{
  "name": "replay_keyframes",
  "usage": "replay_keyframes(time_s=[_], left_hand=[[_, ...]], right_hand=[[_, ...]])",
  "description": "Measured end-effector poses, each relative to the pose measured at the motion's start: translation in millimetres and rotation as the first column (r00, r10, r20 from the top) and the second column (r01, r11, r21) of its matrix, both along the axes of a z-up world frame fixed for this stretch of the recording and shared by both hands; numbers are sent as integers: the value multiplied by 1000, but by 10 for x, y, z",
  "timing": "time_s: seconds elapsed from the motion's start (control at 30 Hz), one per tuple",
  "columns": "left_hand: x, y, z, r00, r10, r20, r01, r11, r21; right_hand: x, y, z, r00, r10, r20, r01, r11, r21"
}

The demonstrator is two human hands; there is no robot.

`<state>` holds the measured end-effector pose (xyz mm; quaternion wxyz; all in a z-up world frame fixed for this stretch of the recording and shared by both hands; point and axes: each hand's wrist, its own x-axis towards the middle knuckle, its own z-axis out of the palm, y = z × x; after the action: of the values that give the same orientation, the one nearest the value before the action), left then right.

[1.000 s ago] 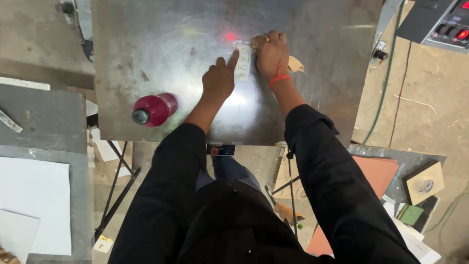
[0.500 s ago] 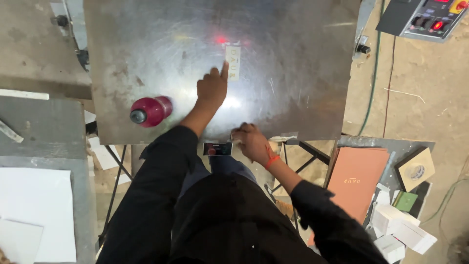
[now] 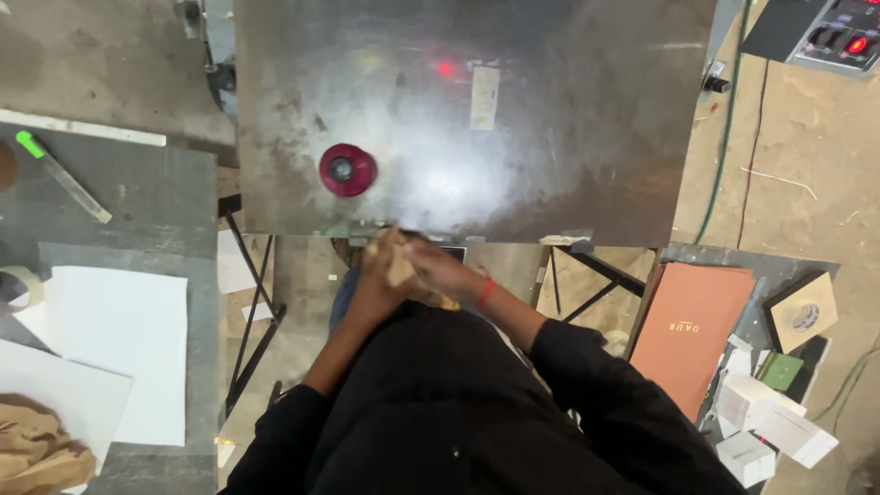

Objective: The recorder prepares a metal plate for a manufacturing or printing process by cleaning it with liquid and then applying a label.

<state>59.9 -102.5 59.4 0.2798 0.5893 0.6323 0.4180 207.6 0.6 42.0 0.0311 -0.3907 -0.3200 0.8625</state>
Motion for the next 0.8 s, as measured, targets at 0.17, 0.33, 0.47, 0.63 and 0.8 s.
replay_keyframes(time_s=[0.17, 0.33, 0.47, 0.63, 0.8], left_hand=[[-1048, -961, -423, 922, 388, 6, -369, 880, -298], [-2588, -2086, -300, 517, 856, -3, -763, 460, -455], [-3383, -2846, -432, 463, 874, -147, -884, 468, 4], [-3289, -2269, -543, 562, 707, -429, -785, 620, -6], [-1825, -440, 150, 934, 321, 158, -312, 947, -80]], right_hand=[[-392, -327, -307, 964, 267, -11, -257, 937, 236], [-253, -389, -409, 996, 51, 76, -75, 925, 372], [-48, -331, 51, 904, -34, 425, -207, 836, 507], [257, -293, -14, 819, -173, 548, -234, 771, 593], [510, 1, -445, 825, -441, 353, 73, 703, 707]])
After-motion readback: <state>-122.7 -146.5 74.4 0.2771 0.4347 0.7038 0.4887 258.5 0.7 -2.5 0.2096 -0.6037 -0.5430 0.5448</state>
